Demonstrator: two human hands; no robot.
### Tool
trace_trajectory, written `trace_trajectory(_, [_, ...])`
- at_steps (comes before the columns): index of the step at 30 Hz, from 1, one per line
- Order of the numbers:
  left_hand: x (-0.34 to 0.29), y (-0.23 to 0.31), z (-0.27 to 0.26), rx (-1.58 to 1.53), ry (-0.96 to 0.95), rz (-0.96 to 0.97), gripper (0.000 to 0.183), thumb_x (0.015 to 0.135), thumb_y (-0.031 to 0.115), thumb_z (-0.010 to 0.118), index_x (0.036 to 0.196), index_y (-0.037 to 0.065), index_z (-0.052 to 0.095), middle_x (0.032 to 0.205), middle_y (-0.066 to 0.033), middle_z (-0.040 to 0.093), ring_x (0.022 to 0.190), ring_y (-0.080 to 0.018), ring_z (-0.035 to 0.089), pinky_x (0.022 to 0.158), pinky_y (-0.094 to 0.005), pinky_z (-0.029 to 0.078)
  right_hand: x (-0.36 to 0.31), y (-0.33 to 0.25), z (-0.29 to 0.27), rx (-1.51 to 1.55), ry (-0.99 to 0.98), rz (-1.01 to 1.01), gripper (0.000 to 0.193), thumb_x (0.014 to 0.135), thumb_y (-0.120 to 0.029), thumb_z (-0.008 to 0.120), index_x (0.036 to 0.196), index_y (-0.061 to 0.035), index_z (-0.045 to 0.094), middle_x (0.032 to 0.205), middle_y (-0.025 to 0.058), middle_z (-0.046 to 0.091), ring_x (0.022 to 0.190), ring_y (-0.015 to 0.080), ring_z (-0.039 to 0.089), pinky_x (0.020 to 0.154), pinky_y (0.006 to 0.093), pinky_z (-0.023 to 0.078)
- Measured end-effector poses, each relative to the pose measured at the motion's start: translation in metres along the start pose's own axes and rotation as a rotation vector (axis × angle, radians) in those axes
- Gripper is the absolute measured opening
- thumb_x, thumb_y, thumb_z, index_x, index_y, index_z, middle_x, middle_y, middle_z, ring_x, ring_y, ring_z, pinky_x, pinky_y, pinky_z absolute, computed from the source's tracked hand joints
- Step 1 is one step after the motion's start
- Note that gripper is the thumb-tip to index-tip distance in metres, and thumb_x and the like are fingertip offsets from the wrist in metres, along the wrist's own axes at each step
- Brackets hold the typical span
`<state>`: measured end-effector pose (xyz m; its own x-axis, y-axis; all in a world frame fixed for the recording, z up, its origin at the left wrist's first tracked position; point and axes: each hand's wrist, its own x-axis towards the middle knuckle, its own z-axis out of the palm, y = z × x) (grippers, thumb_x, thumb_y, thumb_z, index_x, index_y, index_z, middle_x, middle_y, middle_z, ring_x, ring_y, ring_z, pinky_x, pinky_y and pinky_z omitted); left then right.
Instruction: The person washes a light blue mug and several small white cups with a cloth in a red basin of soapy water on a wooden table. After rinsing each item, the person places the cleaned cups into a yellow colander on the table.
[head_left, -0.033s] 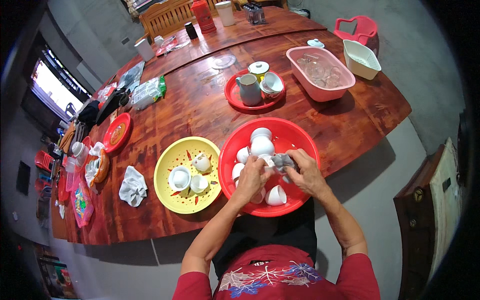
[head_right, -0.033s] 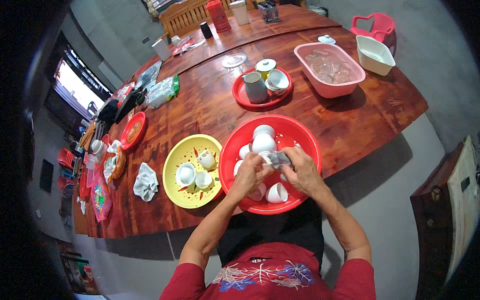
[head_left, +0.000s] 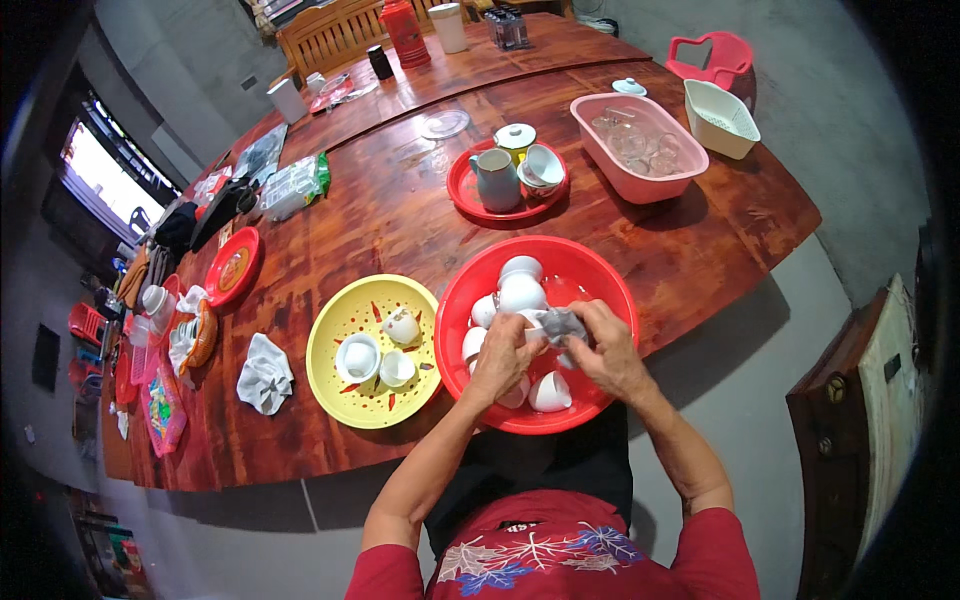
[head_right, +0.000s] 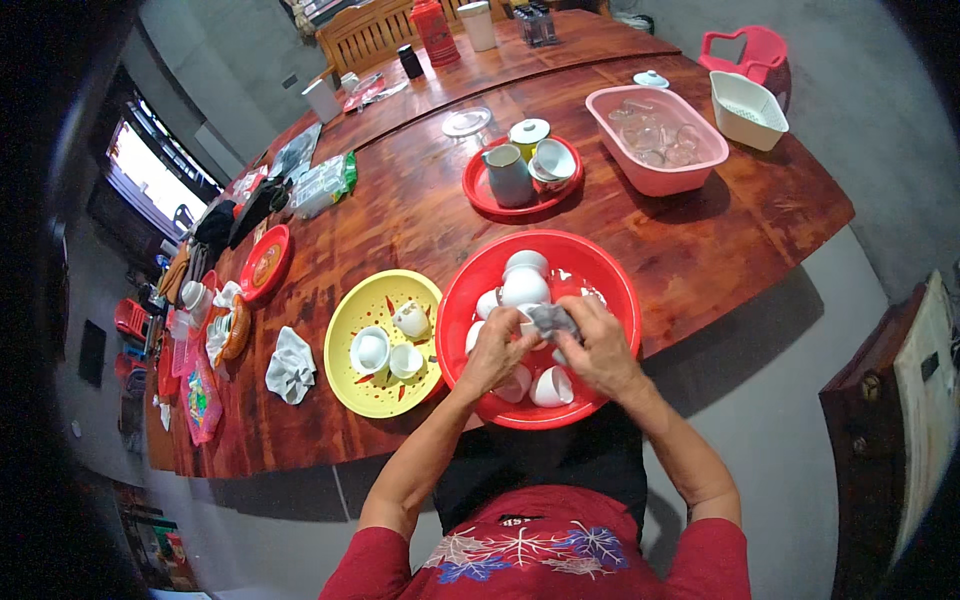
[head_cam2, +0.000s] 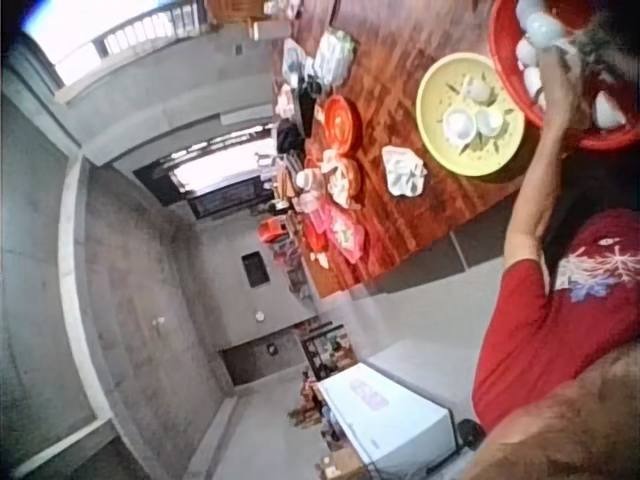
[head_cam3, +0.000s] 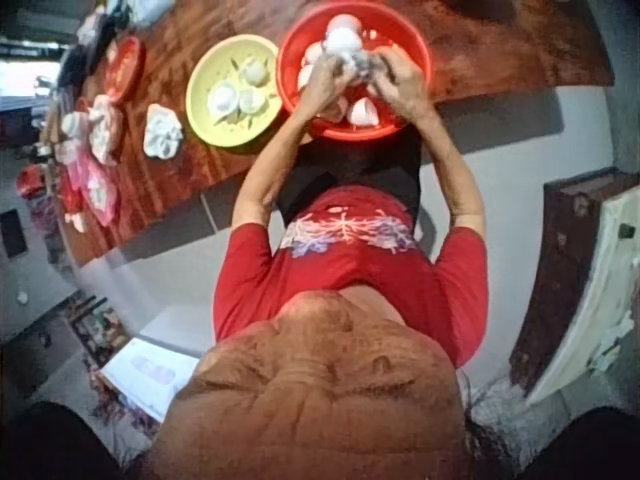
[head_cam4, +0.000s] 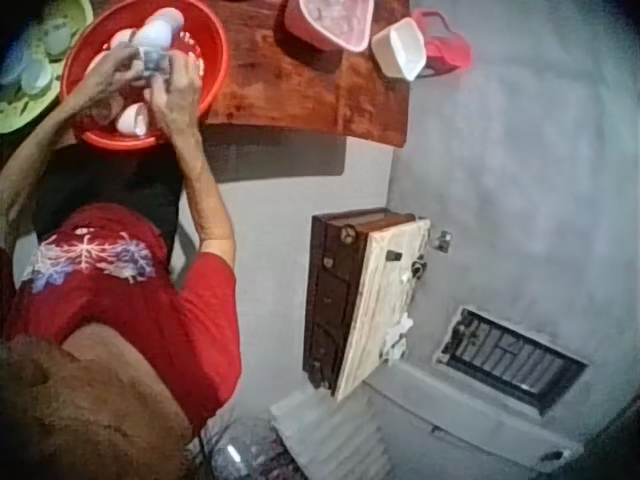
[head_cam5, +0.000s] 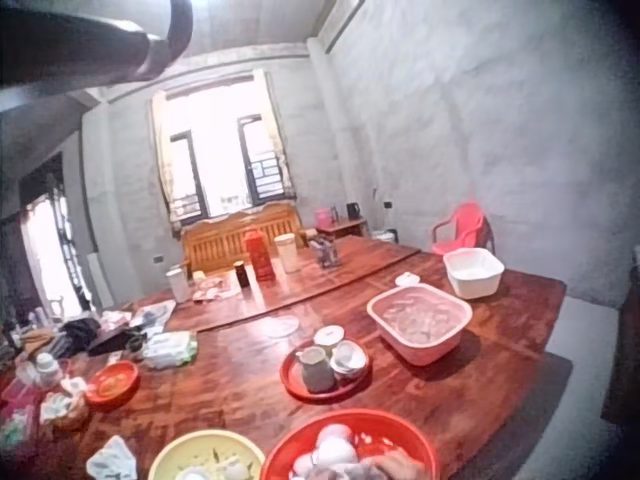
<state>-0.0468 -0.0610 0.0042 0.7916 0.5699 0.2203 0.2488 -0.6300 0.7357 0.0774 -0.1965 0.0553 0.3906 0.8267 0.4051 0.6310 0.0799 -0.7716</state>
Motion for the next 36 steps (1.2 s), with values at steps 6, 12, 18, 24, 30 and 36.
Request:
trace_trajectory(6, [0.000,0.006,0.017,-1.019,-0.077,-0.218,0.016,0.088,0.005,0.051,0.104,0.003,0.053,0.093,-0.0038,0.057,0.087,-0.0116,0.053,0.078,-0.0260,0.044,-0.007,-0.005,0.040,-0.128,0.188,-0.089,0.042,0.077,0.002,0.052,0.118,-0.0019,0.046,0.101,0.0191,0.048,0.094,0.0353,0.052,0.084,0.0425,0.042])
trace_trajectory(12, [-0.004,0.020,0.009,-1.387,-0.188,-0.448,0.020,0.093,0.016,0.052,0.111,0.009,0.048,0.106,-0.0046,0.059,0.092,-0.0151,0.058,0.081,-0.0351,0.051,0.022,0.049,0.039,0.153,0.223,0.224,0.034,0.085,-0.006,0.047,0.119,-0.0024,0.047,0.108,0.0207,0.051,0.100,0.0370,0.052,0.087,0.0416,0.043])
trace_trajectory(18, [-0.003,0.021,0.016,-1.644,0.041,-0.437,0.022,0.093,0.011,0.050,0.114,0.007,0.046,0.108,-0.0063,0.057,0.097,-0.0166,0.056,0.085,-0.0328,0.047,-0.005,0.003,0.049,-0.072,0.196,-0.052,0.040,0.083,-0.005,0.046,0.123,0.0004,0.048,0.124,0.0212,0.050,0.117,0.0347,0.048,0.099,0.0385,0.038])
trace_trajectory(24, [-0.009,0.017,0.016,-1.637,-0.084,-0.339,0.019,0.093,0.013,0.050,0.111,0.007,0.047,0.108,-0.0061,0.057,0.097,-0.0159,0.056,0.084,-0.0337,0.046,0.015,0.016,0.035,0.104,0.084,0.015,0.035,0.086,-0.006,0.045,0.120,0.0012,0.048,0.116,0.0205,0.054,0.109,0.0327,0.054,0.093,0.0371,0.042])
trace_trajectory(30, [-0.013,0.027,0.000,-1.607,-0.140,-0.357,0.028,0.092,0.026,0.054,0.113,0.009,0.046,0.109,-0.0066,0.057,0.095,-0.0172,0.056,0.076,-0.0326,0.048,0.034,0.029,0.008,0.203,-0.130,0.336,0.024,0.086,-0.013,0.047,0.106,-0.0032,0.056,0.095,0.0166,0.059,0.083,0.0318,0.059,0.067,0.0394,0.047])
trace_trajectory(36, [-0.005,0.021,0.004,-1.725,-0.029,-0.408,0.037,0.089,0.032,0.059,0.117,0.010,0.047,0.106,-0.0068,0.058,0.090,-0.0211,0.057,0.062,-0.0326,0.047,-0.004,0.037,0.020,-0.854,-0.442,-0.033,0.015,0.081,-0.015,0.052,0.088,-0.0055,0.061,0.093,0.0163,0.058,0.087,0.0347,0.057,0.063,0.0474,0.049])
